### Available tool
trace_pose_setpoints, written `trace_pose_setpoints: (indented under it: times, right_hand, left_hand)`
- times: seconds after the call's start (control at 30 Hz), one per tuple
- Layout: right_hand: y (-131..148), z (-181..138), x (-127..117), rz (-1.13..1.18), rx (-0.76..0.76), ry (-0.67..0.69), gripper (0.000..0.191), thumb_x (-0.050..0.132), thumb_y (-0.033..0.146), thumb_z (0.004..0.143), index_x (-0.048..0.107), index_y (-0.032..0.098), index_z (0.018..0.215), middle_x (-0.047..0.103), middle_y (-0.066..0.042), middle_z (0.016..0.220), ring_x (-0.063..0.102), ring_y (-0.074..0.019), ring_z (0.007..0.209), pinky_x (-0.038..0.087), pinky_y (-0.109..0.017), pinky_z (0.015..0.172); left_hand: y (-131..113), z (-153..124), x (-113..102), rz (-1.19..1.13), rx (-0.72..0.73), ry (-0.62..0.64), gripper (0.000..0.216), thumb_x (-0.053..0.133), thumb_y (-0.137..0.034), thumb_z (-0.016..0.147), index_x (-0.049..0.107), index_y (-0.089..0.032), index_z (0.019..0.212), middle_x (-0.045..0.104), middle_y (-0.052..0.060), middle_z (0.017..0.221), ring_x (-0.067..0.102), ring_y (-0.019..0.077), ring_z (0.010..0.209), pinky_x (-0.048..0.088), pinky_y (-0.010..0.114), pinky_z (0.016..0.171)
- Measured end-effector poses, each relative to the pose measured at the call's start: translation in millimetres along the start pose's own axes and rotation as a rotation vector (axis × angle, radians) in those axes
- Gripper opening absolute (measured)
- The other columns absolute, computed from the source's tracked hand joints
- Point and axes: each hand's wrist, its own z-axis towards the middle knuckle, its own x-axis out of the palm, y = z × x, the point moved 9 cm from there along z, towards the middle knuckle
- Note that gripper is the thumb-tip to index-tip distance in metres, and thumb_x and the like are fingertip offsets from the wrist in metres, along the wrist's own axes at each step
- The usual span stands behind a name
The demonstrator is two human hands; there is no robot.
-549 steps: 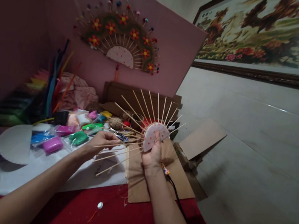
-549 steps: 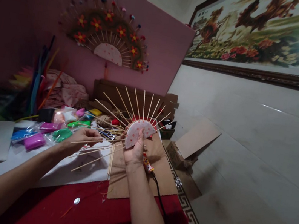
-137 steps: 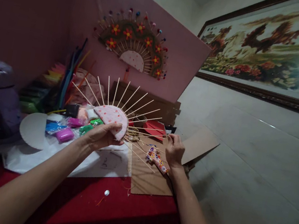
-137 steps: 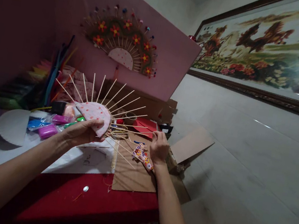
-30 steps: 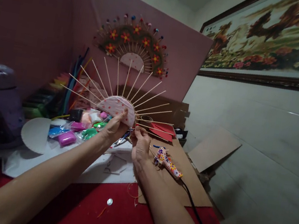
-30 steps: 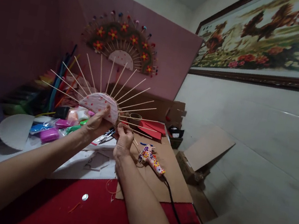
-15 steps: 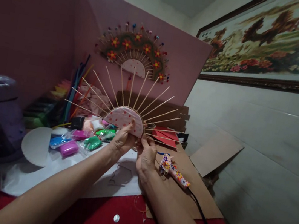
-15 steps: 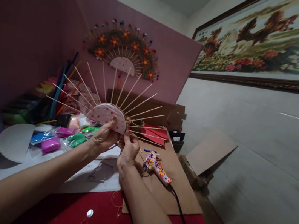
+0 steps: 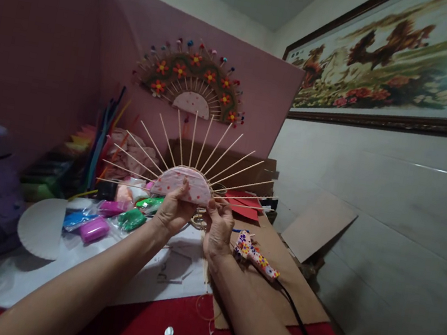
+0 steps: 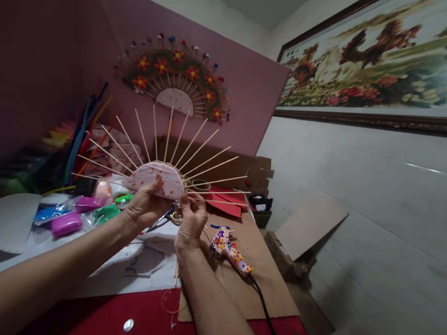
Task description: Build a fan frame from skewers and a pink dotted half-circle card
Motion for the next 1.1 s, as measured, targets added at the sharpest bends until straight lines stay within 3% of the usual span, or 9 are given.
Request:
trace_pose_setpoints:
  times: [0.2,0.4,0.67,1.1]
  right_hand:
    - [-6,-2,-2,0.059,0.067,-0.058,0.033,0.076,0.023,0.056,0.058,0.016,0.083,0.063,0.004,0.068,0.053,-0.0065,0.053,0.040,-0.018,0.048]
    - [2,0,-8,0.110,0.045,-0.125,0.031,0.075,0.019,0.053,0.058,0.016,0.078,0.061,0.006,0.062,0.050,-0.0054,0.048,0.037,-0.017,0.044]
    - [-3,6,2,0.120,0.087,0.030,0.038,0.073,0.026,0.061,0.061,0.019,0.096,0.068,0.000,0.083,0.062,-0.0120,0.067,0.049,-0.023,0.057]
    - [-2,5,-4,0.110,0.065,-0.046,0.044,0.071,0.022,0.060,0.061,0.015,0.102,0.069,-0.004,0.089,0.063,-0.0146,0.070,0.053,-0.029,0.063]
  left_hand:
    - [14,-1,-7,0.095,-0.013,-0.009,0.012,0.060,-0.021,0.077,0.062,-0.010,0.080,0.068,0.007,0.072,0.063,0.0155,0.067,0.052,0.027,0.068]
    - [1,-3,-11,0.094,0.020,0.000,0.019,0.057,-0.023,0.080,0.062,-0.011,0.093,0.069,0.010,0.087,0.064,0.0199,0.080,0.052,0.033,0.075]
    - [7,-5,-18,0.135,-0.003,-0.017,0.020,0.057,-0.023,0.080,0.061,-0.010,0.095,0.069,0.010,0.085,0.065,0.0188,0.075,0.055,0.030,0.067]
    - [12,-8,-22,0.168,0.008,-0.049,0.016,0.060,-0.015,0.076,0.061,-0.012,0.092,0.069,0.007,0.080,0.065,0.0155,0.070,0.056,0.026,0.064]
